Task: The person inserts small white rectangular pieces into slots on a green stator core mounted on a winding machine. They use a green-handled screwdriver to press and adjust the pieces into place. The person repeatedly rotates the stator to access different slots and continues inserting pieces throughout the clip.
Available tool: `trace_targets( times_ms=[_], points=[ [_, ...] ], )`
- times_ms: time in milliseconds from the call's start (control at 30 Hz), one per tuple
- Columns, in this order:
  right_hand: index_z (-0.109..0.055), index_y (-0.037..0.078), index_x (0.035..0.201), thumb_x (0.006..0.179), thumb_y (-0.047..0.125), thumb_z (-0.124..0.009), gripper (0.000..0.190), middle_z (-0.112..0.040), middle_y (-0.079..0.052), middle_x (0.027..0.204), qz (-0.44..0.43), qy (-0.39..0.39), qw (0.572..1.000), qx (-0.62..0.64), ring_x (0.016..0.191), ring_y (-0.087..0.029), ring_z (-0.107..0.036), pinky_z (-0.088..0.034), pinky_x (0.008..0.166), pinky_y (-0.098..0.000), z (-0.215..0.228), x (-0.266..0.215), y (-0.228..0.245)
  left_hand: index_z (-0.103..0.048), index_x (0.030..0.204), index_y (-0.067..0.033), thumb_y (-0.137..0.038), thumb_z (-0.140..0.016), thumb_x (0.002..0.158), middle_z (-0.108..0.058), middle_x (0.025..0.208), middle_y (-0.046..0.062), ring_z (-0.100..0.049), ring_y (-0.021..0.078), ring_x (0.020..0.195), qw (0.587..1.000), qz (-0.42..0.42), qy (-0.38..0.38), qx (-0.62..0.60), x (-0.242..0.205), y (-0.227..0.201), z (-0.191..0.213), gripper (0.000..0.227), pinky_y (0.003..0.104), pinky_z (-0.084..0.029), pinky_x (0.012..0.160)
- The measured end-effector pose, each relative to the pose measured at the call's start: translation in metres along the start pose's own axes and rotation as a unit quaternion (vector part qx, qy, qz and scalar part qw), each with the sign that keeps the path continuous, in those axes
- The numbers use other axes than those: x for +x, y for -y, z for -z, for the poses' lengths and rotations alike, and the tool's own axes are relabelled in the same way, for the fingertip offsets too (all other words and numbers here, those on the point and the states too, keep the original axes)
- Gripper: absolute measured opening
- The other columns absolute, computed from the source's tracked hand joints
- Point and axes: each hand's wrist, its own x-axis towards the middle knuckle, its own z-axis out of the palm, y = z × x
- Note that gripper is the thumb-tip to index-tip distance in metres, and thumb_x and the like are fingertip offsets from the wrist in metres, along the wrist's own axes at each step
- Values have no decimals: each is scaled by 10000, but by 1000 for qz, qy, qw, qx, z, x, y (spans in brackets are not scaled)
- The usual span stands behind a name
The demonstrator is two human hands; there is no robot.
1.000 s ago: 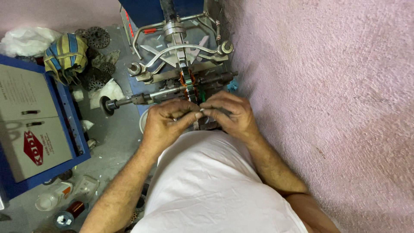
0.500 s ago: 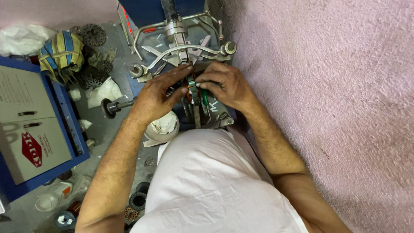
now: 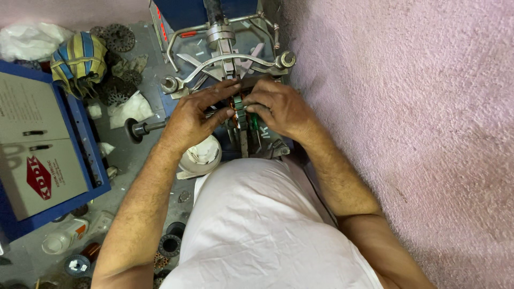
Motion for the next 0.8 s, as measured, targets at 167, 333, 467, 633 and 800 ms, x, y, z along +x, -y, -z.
trace_targets(
  times_ms=[167, 333, 467, 633, 800],
  points=[
    [-745, 74, 1088, 941, 125, -779, 160, -683, -56, 995, 31, -43, 998, 17, 889, -193, -698, -600, 772, -313, -9, -6, -5, -668, 1350, -175, -220, -773, 899, -667, 1415, 8, -669, 223, 1266, 1000, 10, 2, 10, 0, -1, -1, 465, 409, -590, 1003],
    [-743, 64, 1099, 913, 68, -791, 192, -710, -64, 1008, 38, -101, 992, 59, 918, -197, -721, -599, 773, -312, -17, -12, -4, -674, 1347, -169, -201, -771, 900, -666, 1420, 14, -651, 235, 1303, 1000, 1, -1, -1, 1, -2, -1, 458, 419, -565, 1056],
    [-746, 67, 1124, 907, 40, -805, 227, -718, -63, 1027, 32, -116, 983, 139, 933, -195, -735, -608, 795, -299, -21, -12, -4, -672, 1353, -162, -190, -779, 897, -660, 1425, 24, -635, 245, 1322, 1000, -4, -1, 2, 1, -1, 0, 470, 429, -537, 1090],
    [-763, 66, 1124, 891, 42, -822, 242, -725, -76, 1019, 5, -124, 983, 135, 903, -191, -736, -601, 772, -297, -18, -13, 4, -665, 1366, -180, -204, -789, 890, -657, 1429, 13, -617, 252, 1339, 1000, 8, 9, 20, 1, 0, 0, 493, 440, -502, 1117],
    [-748, 44, 1080, 881, 9, -814, 212, -712, -90, 998, 8, -154, 983, 99, 905, -201, -718, -589, 773, -313, -16, -20, 14, -652, 1378, -196, -228, -780, 893, -642, 1445, 9, -618, 255, 1335, 999, -4, 3, 34, 0, 2, 0, 502, 446, -498, 1116]
  ],
)
